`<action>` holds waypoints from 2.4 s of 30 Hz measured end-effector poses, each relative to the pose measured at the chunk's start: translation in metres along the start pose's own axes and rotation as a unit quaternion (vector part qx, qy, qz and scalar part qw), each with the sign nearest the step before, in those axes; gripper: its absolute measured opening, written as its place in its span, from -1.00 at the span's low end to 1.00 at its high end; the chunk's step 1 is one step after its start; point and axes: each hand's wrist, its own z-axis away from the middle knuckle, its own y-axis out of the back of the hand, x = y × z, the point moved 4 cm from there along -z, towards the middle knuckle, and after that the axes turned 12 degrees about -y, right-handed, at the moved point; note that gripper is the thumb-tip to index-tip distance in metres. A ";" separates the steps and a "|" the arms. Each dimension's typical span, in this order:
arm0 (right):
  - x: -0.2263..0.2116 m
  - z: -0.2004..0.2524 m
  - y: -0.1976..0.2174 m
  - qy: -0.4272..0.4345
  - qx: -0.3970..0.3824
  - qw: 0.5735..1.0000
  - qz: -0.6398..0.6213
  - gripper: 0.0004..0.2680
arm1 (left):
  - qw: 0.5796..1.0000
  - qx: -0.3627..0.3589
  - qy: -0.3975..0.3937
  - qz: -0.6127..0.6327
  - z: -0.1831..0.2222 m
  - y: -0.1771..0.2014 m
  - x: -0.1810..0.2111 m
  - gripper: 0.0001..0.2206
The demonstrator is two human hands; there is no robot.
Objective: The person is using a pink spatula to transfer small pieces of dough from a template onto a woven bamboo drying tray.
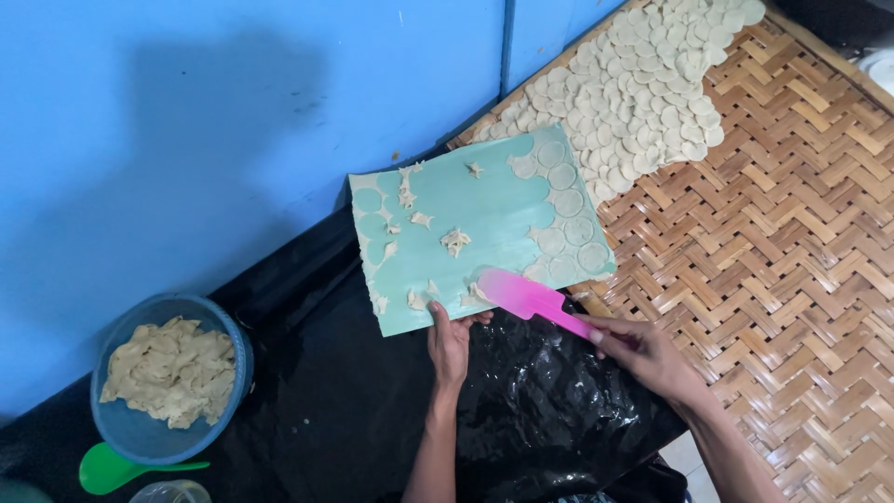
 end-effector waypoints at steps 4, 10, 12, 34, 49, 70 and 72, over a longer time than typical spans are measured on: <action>0.009 -0.001 0.000 -0.009 -0.031 0.999 -0.043 -0.72 | 1.000 0.004 -0.002 0.012 0.000 0.001 -0.001 -0.35; 0.009 0.008 0.008 -0.086 -0.056 0.989 -0.111 -0.68 | 1.000 0.004 0.000 0.005 0.001 0.002 0.001 -0.35; 0.012 0.006 0.018 -0.072 -0.061 0.982 -0.164 -0.66 | 1.000 0.001 -0.003 -0.001 0.000 0.001 0.000 -0.34; -0.017 -0.108 0.255 0.033 0.304 0.924 -0.230 -0.74 | 0.991 0.094 0.066 -0.070 -0.005 -0.013 0.010 -0.32; -0.054 -0.089 0.240 0.036 0.507 0.839 0.196 -0.72 | 0.993 0.080 0.054 -0.061 -0.002 -0.002 0.000 -0.34; -0.052 0.085 0.039 0.041 0.295 0.914 0.275 -0.72 | 0.975 -0.029 0.020 -0.220 0.006 -0.024 0.012 -0.51; -0.047 0.082 0.037 0.035 0.296 0.905 0.305 -0.72 | 0.977 -0.030 0.003 -0.209 0.005 -0.026 0.014 -0.53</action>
